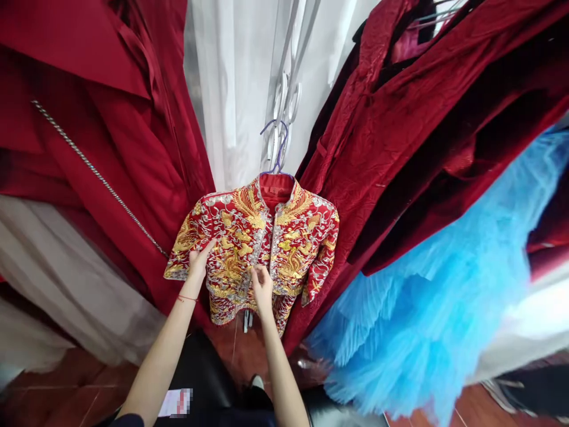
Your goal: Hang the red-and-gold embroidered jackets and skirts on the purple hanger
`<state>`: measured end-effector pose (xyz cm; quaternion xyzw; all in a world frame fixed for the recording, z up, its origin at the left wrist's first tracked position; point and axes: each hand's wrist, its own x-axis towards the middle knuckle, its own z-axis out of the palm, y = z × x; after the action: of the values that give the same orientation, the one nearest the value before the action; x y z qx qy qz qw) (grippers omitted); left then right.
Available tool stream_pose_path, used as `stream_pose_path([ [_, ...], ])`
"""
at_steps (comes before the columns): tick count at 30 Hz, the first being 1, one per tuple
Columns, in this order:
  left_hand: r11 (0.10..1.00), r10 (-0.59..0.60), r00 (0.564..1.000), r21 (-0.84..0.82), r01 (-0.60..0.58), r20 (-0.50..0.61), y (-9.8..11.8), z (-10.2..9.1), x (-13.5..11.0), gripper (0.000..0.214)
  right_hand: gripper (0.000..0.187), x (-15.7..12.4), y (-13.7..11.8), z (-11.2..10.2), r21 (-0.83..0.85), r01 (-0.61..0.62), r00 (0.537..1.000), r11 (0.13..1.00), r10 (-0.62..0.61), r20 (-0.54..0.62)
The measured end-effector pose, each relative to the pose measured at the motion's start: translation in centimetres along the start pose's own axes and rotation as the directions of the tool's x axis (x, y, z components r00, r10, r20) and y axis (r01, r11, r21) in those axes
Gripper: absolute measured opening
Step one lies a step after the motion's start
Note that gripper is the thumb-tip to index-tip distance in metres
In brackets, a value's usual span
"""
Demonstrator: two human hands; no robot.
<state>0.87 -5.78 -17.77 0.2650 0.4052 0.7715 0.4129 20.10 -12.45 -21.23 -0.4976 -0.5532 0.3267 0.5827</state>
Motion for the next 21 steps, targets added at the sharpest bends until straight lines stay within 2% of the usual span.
stream_pose_path([
  [2, 0.998, 0.064, 0.998, 0.023, -0.064, -0.013, 0.2, 0.2, -0.1, 0.044, 0.033, 0.4, -0.4, 0.0, -0.016, -0.005, 0.998, 1.000, 0.004, -0.065],
  [5, 0.985, 0.107, 0.993, 0.132, -0.113, 0.052, 0.7, -0.2, -0.4, 0.045, 0.035, 0.5, -0.8, 0.0, -0.087, -0.033, 0.987, 0.996, 0.019, -0.157],
  [9, 0.942, 0.029, 0.986, 0.325, -0.083, 0.167, 1.3, -1.5, -0.2, 0.043, 0.033, 0.1, -1.8, 0.1, -0.075, -0.012, 0.994, 0.997, 0.003, -0.112],
  [11, 0.925, -0.017, 0.982, 0.375, -0.056, 0.188, 1.6, -2.1, 0.0, 0.046, 0.033, 0.2, -2.3, 0.4, -0.023, -0.003, 0.994, 1.000, 0.001, -0.112],
  [13, 0.895, -0.002, 0.983, 0.440, -0.081, 0.185, 2.0, -2.3, 0.2, 0.047, 0.039, 0.8, -2.7, 0.7, 0.019, -0.001, 0.992, 1.000, 0.004, -0.129],
  [15, 0.821, 0.037, 0.986, 0.557, -0.124, 0.165, 2.6, -2.4, 0.1, 0.047, 0.041, 1.7, -3.2, 0.9, 0.027, 0.013, 0.993, 1.000, -0.009, -0.120],
  [17, 0.704, 0.042, 0.987, 0.696, -0.141, 0.157, 3.4, -2.4, -0.3, 0.046, 0.037, 2.6, -3.9, 0.9, -0.006, 0.059, 0.991, 0.998, -0.059, -0.116],
  [19, 0.571, -0.022, 0.981, 0.808, -0.145, 0.191, 4.5, -2.6, -0.8, 0.043, 0.035, 3.5, -4.8, 0.5, -0.058, 0.117, 0.981, 0.991, -0.124, -0.150],
  [21, 0.445, -0.119, 0.957, 0.876, -0.187, 0.265, 6.1, -2.7, -1.5, 0.038, 0.034, 4.2, -5.7, -0.2, -0.121, 0.148, 0.960, 0.981, -0.172, -0.222],
])
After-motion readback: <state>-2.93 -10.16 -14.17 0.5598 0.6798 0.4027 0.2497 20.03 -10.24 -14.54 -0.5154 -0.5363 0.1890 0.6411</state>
